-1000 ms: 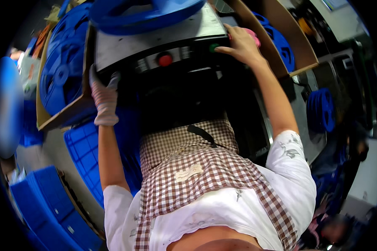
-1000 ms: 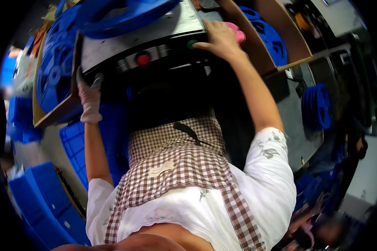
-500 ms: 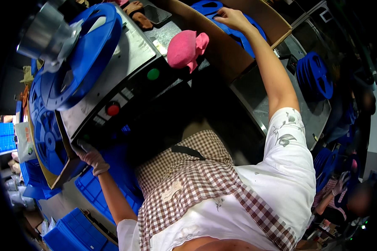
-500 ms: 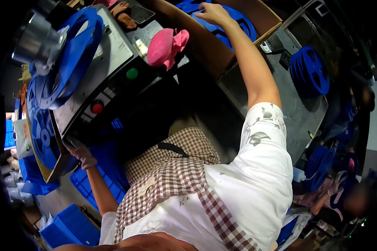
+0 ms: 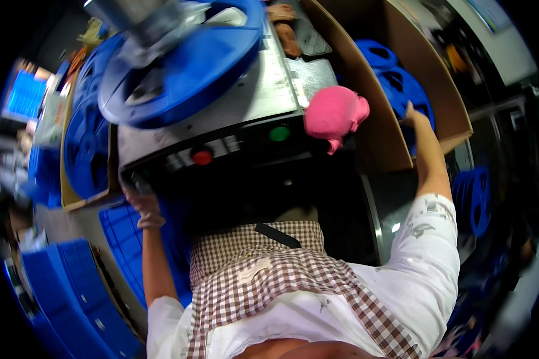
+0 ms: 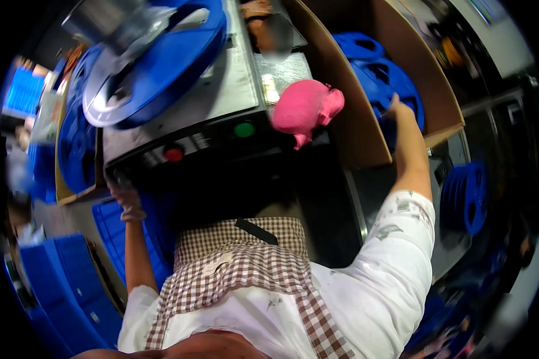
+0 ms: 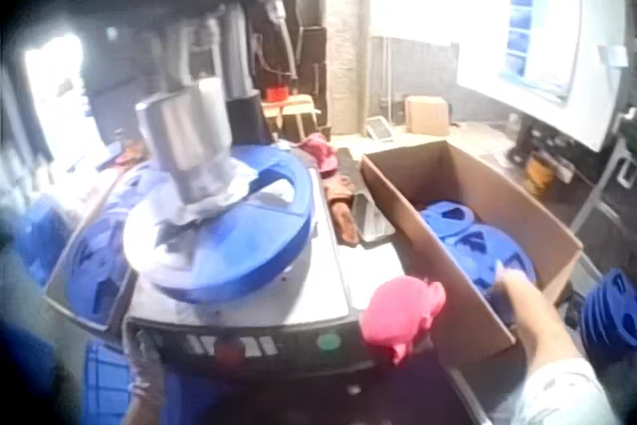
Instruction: The person repeatedly picks up blue plastic reels, wipes them with a pink cloth, and places them into a cardboard box. The person handles the reels one at a time, rotating them to wipe different sides before stacking them in the box.
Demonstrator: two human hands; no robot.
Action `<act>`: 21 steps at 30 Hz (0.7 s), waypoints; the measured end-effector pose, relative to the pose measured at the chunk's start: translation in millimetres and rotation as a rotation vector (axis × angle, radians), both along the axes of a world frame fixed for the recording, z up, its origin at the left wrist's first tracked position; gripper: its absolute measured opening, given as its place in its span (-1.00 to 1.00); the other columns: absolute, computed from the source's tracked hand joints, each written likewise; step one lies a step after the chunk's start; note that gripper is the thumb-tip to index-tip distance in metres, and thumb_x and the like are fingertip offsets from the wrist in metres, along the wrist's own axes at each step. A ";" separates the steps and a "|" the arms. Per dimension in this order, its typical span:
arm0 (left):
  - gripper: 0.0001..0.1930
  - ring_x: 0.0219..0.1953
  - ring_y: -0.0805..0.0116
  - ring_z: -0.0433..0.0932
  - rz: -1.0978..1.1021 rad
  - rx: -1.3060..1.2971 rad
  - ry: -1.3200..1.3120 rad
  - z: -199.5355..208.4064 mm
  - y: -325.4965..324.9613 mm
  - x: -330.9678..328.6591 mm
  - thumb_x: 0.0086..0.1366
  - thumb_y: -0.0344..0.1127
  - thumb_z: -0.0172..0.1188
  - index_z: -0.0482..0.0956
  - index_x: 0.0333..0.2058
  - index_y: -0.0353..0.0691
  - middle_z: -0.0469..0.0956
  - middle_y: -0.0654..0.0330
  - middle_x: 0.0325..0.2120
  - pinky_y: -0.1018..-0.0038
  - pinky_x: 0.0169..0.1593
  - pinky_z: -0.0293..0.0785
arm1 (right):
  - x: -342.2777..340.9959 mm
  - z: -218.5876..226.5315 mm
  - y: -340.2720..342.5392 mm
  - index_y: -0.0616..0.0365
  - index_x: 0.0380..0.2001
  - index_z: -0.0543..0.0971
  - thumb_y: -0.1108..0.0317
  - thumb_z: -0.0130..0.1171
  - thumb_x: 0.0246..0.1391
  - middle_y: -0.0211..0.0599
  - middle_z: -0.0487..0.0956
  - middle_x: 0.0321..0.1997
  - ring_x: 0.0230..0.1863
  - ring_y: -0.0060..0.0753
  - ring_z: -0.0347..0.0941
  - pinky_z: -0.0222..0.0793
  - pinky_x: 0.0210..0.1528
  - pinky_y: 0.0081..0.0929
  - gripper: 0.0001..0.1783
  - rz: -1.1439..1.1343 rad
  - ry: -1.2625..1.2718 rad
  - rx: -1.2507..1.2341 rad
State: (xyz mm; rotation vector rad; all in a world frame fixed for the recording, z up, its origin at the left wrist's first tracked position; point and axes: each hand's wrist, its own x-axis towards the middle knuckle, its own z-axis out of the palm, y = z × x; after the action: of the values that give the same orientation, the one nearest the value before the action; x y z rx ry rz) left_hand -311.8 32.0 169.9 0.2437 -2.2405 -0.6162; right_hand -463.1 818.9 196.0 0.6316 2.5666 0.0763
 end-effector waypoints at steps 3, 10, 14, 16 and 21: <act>-0.60 -0.03 -0.05 0.46 -0.011 0.013 0.039 0.4 1.9 -3.2 0.30 -0.31 -0.01 0.37 0.05 -0.43 0.48 -0.14 -0.07 0.27 0.09 0.32 | -8.1 -2.9 -5.1 0.10 0.35 -0.25 0.16 0.41 -0.28 0.16 0.31 0.20 0.23 0.03 0.26 0.20 0.22 -0.19 0.28 -0.043 0.001 0.060; -0.51 0.08 0.12 0.38 -0.230 0.333 0.272 64.4 36.7 -1.5 0.26 -0.37 0.10 0.25 0.16 -0.31 0.41 -0.03 0.01 0.35 0.17 0.28 | 16.4 93.2 -17.8 0.05 0.16 0.37 0.02 0.16 -0.24 0.02 0.45 0.10 0.12 -0.09 0.40 0.26 0.15 -0.31 -0.21 0.042 0.352 -0.084; -0.45 0.12 0.09 0.37 -0.402 -0.243 0.367 157.0 54.5 -6.3 0.15 -0.44 0.21 0.29 0.14 -0.26 0.42 0.00 0.03 0.26 0.19 0.28 | 69.5 156.4 12.2 0.03 0.09 0.45 0.02 0.12 -0.19 -0.02 0.53 -0.02 -0.01 -0.18 0.48 0.32 0.05 -0.37 -0.31 0.063 0.529 -0.075; -0.46 0.11 0.12 0.38 -0.437 -0.472 0.339 188.4 68.0 -21.0 0.14 -0.43 0.20 0.31 0.13 -0.24 0.45 0.05 0.00 0.26 0.19 0.28 | 104.9 186.2 -5.4 0.06 0.07 0.46 0.07 0.10 -0.11 -0.18 0.57 -0.24 -0.25 -0.47 0.48 0.36 -0.17 -0.54 -0.38 -0.012 0.695 -0.219; -0.53 0.02 0.22 0.43 -0.292 -0.976 0.110 203.0 68.0 -73.3 0.16 -0.29 0.13 0.38 0.08 -0.14 0.48 0.14 -0.08 0.27 0.21 0.19 | 190.1 203.9 -64.2 0.06 0.18 0.31 0.13 0.04 0.13 -0.43 0.44 -0.29 -0.24 -0.58 0.38 0.28 -0.15 -0.55 -0.44 -0.073 1.239 -1.115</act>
State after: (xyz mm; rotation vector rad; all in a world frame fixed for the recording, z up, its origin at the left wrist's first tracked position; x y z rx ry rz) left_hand -385.1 100.0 372.9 -0.5954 -2.2147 0.3555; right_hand -273.0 754.7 399.9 0.2956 2.8820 -2.1698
